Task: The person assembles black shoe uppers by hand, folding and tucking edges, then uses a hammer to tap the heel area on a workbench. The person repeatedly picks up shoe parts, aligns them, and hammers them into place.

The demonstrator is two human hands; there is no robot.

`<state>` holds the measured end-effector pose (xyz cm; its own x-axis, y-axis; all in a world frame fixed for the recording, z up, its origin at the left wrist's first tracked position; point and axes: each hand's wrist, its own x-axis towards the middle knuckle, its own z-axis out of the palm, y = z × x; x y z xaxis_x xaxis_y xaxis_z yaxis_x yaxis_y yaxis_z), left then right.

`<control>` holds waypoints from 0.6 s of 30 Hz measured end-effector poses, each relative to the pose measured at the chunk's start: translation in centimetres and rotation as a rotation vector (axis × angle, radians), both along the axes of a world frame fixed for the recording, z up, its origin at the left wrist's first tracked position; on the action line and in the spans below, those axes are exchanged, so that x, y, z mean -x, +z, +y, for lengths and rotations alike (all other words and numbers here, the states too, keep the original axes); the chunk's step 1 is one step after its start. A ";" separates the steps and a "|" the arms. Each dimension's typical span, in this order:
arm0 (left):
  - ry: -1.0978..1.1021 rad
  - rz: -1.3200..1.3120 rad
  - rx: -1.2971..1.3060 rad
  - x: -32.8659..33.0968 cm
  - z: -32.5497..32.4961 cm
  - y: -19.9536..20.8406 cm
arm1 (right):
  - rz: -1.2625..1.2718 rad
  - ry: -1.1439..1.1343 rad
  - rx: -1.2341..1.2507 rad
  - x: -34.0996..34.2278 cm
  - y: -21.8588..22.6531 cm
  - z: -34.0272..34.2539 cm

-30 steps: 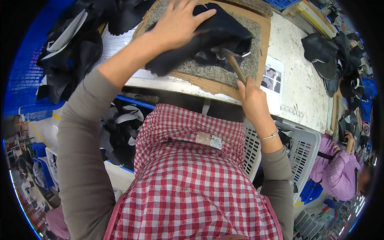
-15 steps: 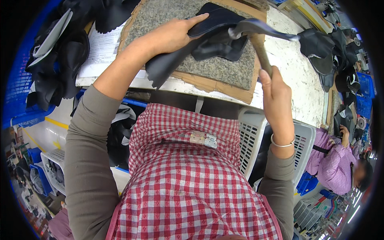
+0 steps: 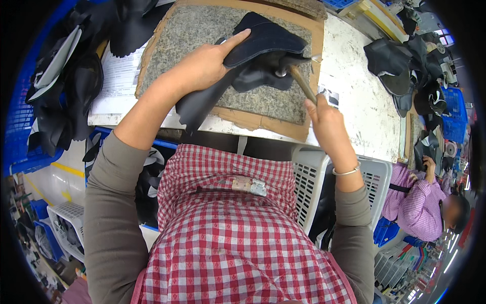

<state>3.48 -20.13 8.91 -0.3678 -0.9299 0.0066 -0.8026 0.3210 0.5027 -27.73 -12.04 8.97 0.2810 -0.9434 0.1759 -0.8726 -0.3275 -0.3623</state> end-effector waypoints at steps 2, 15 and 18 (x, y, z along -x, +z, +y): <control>-0.008 0.027 0.017 0.0 0.0 -0.1 | -0.013 -0.122 -0.011 -0.4 1.0 0.0; 0.196 0.105 0.156 0.3 2.5 -1.1 | -0.114 0.042 -0.169 -3.4 -1.0 1.4; 0.227 0.084 0.330 -0.3 6.3 -0.5 | -0.078 0.095 -0.269 -4.0 -2.0 2.4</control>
